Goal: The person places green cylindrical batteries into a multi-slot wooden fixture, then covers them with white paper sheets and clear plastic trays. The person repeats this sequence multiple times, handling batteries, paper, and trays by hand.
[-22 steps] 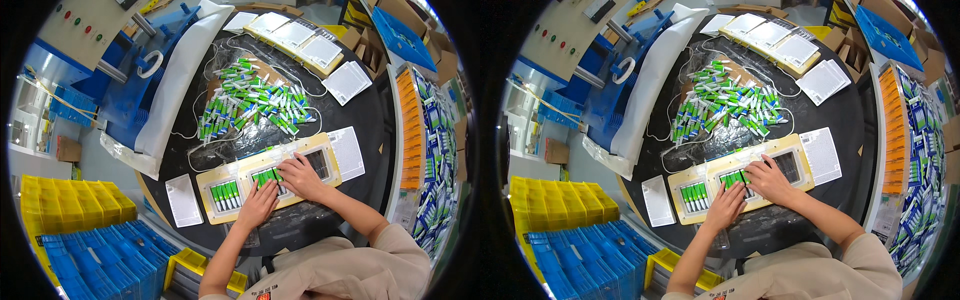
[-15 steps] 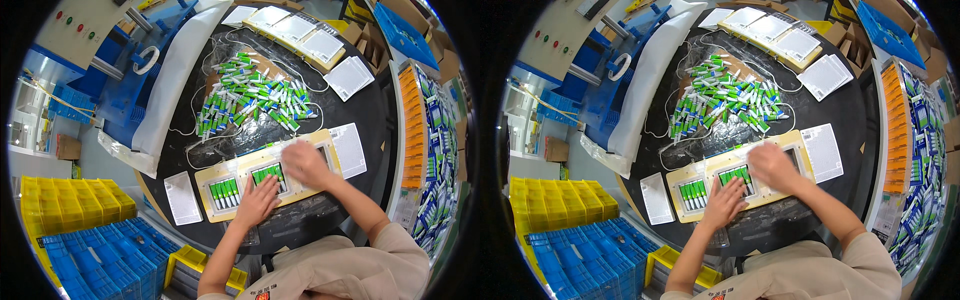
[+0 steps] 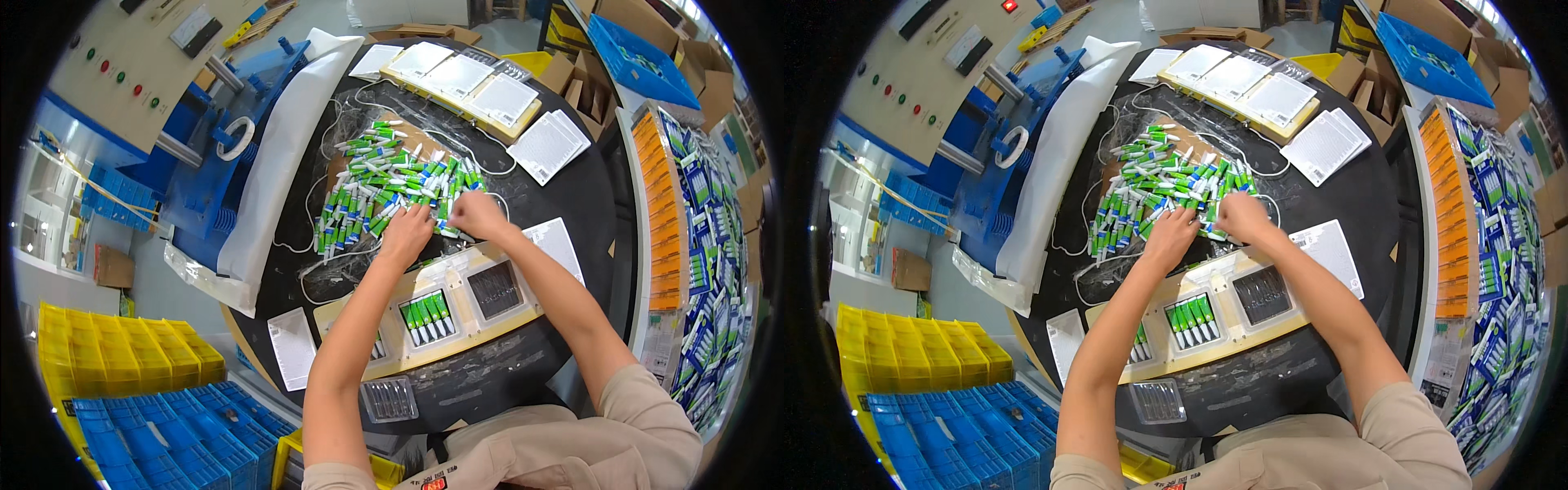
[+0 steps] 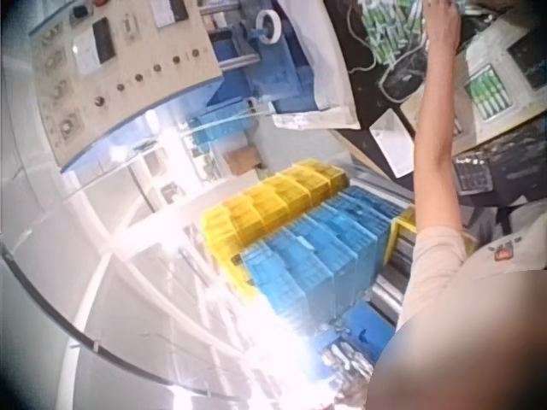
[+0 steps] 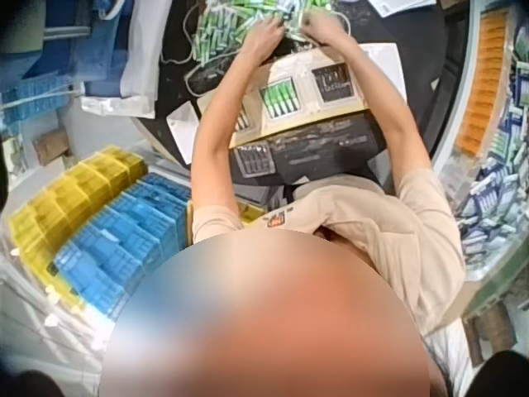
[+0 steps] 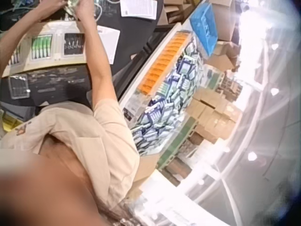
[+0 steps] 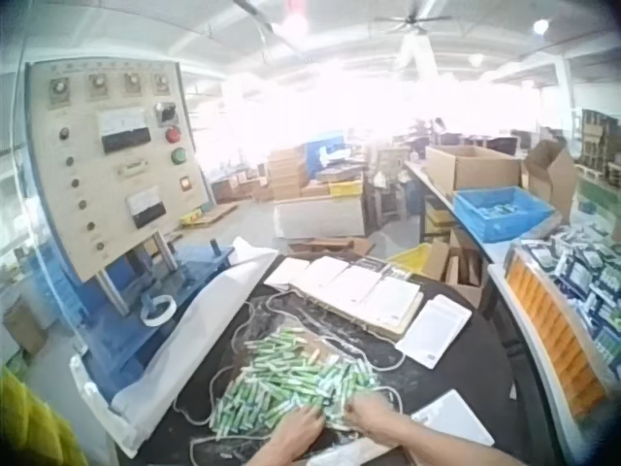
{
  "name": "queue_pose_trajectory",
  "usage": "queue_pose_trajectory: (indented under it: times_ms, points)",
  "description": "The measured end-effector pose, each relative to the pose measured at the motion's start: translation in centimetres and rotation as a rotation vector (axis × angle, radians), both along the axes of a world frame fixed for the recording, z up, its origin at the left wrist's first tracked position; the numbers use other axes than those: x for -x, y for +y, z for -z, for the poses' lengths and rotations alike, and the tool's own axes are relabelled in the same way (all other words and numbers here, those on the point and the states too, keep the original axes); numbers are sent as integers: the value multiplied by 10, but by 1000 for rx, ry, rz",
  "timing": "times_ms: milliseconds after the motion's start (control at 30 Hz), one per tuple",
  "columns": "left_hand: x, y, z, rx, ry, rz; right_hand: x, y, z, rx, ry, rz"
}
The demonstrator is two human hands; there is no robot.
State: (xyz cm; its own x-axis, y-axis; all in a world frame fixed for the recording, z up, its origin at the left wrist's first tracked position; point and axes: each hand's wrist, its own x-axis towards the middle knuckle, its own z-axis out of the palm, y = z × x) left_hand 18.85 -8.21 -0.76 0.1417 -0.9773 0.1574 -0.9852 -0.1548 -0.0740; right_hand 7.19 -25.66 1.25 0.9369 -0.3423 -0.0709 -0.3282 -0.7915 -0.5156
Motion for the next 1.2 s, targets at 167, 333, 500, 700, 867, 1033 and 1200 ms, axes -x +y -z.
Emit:
queue_pose_trajectory:
  times_ms: [167,333,500,700,867,1033,1200]
  points:
    - [21,25,-13,295,460,-263,116,-5,-38,-358,-623,9]
    - [55,50,-42,357,1402,-488,190,30,-19,134,-668,-312]
    - [85,37,-61,-51,1479,-274,194,45,-4,372,-708,-407]
    - [86,0,-45,-239,1041,-114,189,57,8,336,-716,-412]
    - [106,10,-38,5,840,-206,190,68,2,191,-583,-332]
    - [160,54,-33,92,484,-95,171,49,-9,67,-671,-137]
    - [190,71,-25,-8,389,-105,78,15,20,181,-464,-8]
